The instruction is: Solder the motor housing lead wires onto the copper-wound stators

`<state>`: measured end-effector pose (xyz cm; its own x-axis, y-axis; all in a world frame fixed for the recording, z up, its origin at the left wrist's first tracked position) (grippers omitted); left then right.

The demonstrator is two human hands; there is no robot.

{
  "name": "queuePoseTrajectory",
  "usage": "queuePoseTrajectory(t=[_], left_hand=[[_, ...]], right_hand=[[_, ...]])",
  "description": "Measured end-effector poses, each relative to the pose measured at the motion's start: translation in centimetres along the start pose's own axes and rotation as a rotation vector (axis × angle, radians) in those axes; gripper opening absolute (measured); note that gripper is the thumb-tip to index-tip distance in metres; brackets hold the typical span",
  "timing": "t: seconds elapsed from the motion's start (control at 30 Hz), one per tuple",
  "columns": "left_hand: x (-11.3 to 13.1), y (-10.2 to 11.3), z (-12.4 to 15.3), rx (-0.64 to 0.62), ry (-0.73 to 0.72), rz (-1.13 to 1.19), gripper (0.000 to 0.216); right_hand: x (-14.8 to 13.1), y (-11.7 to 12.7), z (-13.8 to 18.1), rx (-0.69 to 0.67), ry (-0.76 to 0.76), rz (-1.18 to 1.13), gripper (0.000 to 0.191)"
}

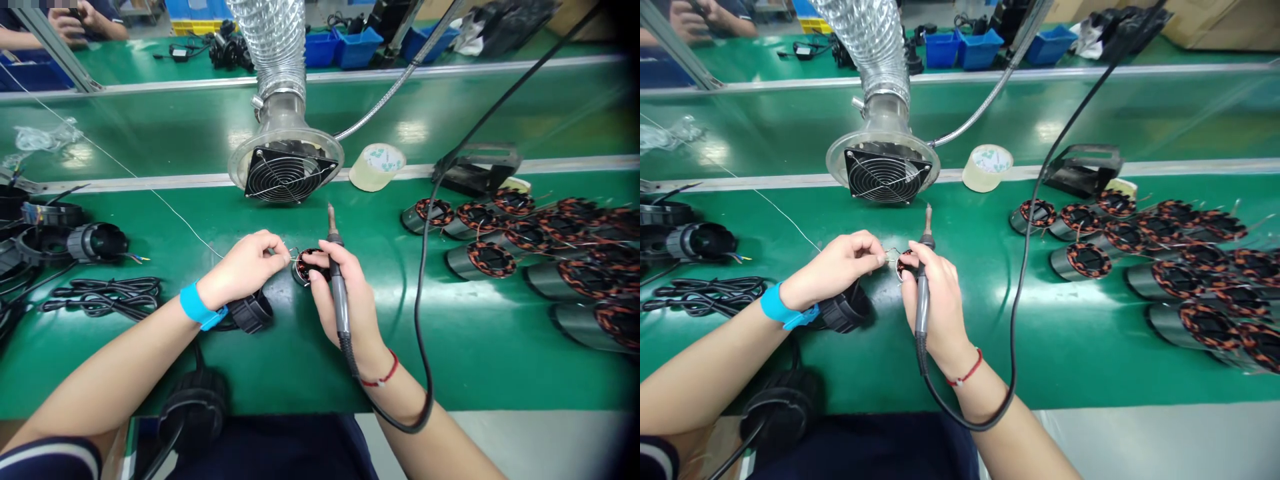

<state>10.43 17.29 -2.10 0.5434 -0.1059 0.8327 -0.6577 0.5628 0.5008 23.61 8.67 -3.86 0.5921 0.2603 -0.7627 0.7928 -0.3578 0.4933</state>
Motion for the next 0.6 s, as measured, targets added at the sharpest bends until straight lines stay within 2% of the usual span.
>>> queuePoseTrajectory(t=[0.17, 0.23, 0.37, 0.6], left_hand=[[0.2, 2.4, 0.0, 0.193, -0.056, -0.060, 0.014], [0.1, 2.6, -0.1, 0.142, -0.022, -0.059, 0.015], [-0.4, 1.3, 0.1, -0.034, 0.031, -0.097, 0.018], [-0.5, 0.3, 0.1, -0.037, 0.023, -0.059, 0.014]], right_hand=[[0.2, 0.5, 0.2, 0.069, 0.033, 0.038, 0.041], [0.1, 0.6, 0.2, 0.092, 0.052, 0.054, 0.040], [0.0, 0.6, 0.4, 0.111, 0.076, 0.049, 0.042], [-0.1, 0.4, 0.5, 0.105, 0.100, 0.025, 0.042]])
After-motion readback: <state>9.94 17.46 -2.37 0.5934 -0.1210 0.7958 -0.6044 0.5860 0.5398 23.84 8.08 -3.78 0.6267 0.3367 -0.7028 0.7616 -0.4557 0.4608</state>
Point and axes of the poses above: each hand's wrist, its own z-axis away from the middle knuckle, its own y-axis out of the back of the hand, x = y × z, the point moved 5 cm from there along -z, towards the middle knuckle, and after that the axes turned 3 degrees about y, right-handed, at the moved point
